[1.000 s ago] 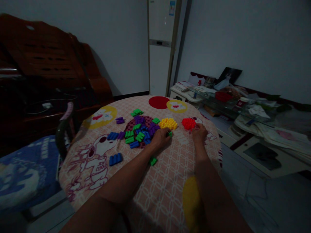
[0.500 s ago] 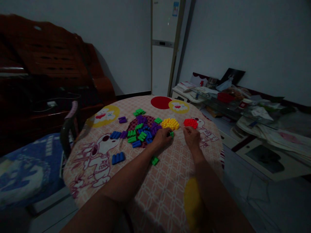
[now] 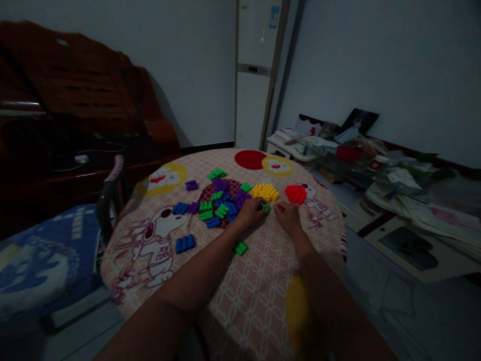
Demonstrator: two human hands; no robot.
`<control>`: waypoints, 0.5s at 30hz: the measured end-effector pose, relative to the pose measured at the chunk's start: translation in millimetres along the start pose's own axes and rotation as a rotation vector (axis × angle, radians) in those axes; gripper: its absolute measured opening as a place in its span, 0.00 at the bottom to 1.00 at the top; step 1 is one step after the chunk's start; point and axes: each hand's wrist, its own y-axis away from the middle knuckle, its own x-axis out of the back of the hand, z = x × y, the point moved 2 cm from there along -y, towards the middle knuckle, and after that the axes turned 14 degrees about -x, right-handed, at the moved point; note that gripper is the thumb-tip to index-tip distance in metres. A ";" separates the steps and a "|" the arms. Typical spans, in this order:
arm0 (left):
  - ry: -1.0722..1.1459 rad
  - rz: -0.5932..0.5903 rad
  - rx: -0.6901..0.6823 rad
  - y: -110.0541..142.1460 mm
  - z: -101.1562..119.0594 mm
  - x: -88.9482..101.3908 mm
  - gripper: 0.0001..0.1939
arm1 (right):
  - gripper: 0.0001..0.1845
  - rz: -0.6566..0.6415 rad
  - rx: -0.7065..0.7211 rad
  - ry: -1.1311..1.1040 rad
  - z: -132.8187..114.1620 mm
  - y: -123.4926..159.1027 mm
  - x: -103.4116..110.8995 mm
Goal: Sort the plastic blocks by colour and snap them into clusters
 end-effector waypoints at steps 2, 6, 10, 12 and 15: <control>0.011 0.000 0.000 0.5 -0.7 0.0 0.16 | 0.13 -0.076 0.059 0.000 -7.0 3.8 -5.6; 0.009 0.003 -0.005 2.4 -1.6 -1.6 0.15 | 0.12 -0.130 0.076 -0.008 -12.1 6.1 -9.6; -0.002 -0.004 -0.041 4.5 -0.5 -4.5 0.17 | 0.12 -0.198 -0.001 -0.136 -8.6 2.3 -8.8; 0.011 -0.022 -0.059 4.2 0.3 -3.8 0.19 | 0.11 -0.251 -0.039 -0.214 -7.7 1.3 -8.8; 0.012 0.001 -0.062 1.4 -0.9 7.2 0.20 | 0.14 -0.234 -0.140 -0.344 -3.9 1.1 -6.9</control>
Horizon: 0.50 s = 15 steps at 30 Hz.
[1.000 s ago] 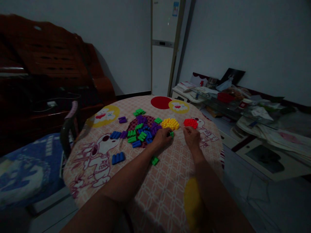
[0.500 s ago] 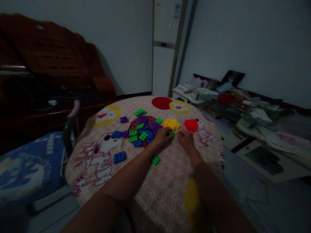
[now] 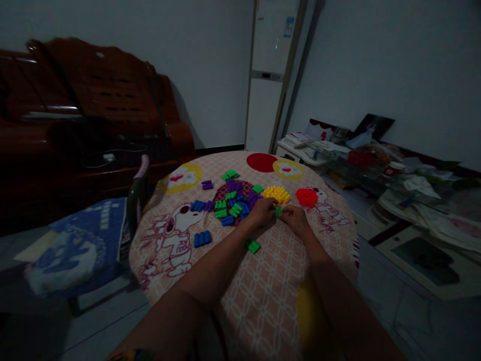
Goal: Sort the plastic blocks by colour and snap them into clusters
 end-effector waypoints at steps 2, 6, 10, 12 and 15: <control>-0.041 0.070 0.023 -2.3 -4.3 16.2 0.20 | 0.16 0.095 -0.098 -0.103 6.3 -0.1 7.4; -0.184 0.208 0.144 -1.8 -26.0 63.5 0.18 | 0.16 0.416 -0.223 -0.106 25.4 0.1 42.6; -0.321 0.270 0.341 14.2 -60.6 111.8 0.18 | 0.11 0.707 -0.300 0.137 45.5 3.6 89.1; -0.361 0.297 0.452 28.0 -76.8 129.1 0.18 | 0.12 0.772 -0.338 0.221 55.7 6.0 105.2; -0.385 0.344 0.572 46.7 -93.5 141.6 0.19 | 0.14 0.772 -0.327 0.199 69.6 8.6 114.6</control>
